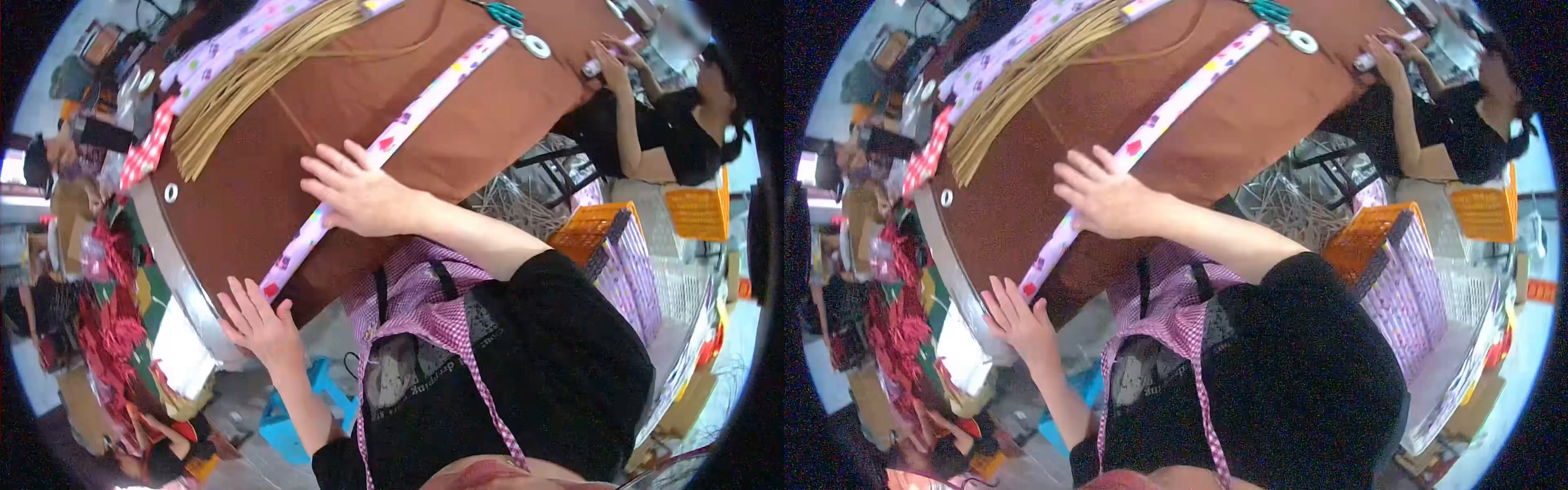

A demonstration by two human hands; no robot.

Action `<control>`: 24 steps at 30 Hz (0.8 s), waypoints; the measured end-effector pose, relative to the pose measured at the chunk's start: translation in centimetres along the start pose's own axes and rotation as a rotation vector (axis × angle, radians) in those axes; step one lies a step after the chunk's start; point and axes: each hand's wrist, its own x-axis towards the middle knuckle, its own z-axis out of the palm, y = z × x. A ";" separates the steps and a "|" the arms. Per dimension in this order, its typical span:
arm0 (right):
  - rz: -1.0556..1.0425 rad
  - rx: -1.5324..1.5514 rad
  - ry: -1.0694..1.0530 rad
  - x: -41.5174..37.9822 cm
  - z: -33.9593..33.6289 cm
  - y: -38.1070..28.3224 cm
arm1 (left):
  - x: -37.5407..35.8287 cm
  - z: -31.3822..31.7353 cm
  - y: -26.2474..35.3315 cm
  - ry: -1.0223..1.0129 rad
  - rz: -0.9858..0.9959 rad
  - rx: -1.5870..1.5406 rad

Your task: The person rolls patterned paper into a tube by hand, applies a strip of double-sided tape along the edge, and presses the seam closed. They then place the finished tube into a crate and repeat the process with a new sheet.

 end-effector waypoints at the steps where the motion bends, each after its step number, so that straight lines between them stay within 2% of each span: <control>1: 0.000 -0.004 -0.009 -0.1 -0.3 -0.1 | 0.9 -0.6 0.7 -0.001 0.049 -0.007; 3: -0.023 0.001 0.060 -0.3 0.0 -0.2 | 2.5 -1.0 1.9 0.008 0.111 -0.014; 5: -0.030 -0.012 0.077 -0.4 0.3 -0.1 | 4.1 -1.1 3.2 0.004 0.213 -0.223; 6: -0.030 -0.008 0.076 -0.2 0.4 -0.1 | 4.7 -0.8 3.6 0.034 0.247 -0.219; 10: -0.058 0.046 0.133 -0.4 -0.1 0.7 | 4.8 1.2 4.1 0.053 0.226 -0.237; 12: -0.022 0.031 0.164 -1.0 -1.6 1.7 | 4.7 1.2 4.1 0.050 0.229 -0.239; 13: 0.036 0.014 0.122 -0.9 -2.3 2.8 | 4.6 1.4 4.0 0.038 0.217 -0.246; 17: 0.300 -0.129 0.201 -1.8 -4.0 7.9 | 4.6 1.9 3.7 0.064 0.233 -0.249; 19: 0.369 -0.188 0.205 -3.0 -3.7 10.3 | 4.5 2.1 3.7 0.073 0.240 -0.246; 24: 0.365 -0.133 0.137 -3.9 -3.7 11.1 | 4.4 1.7 3.8 0.058 0.238 -0.264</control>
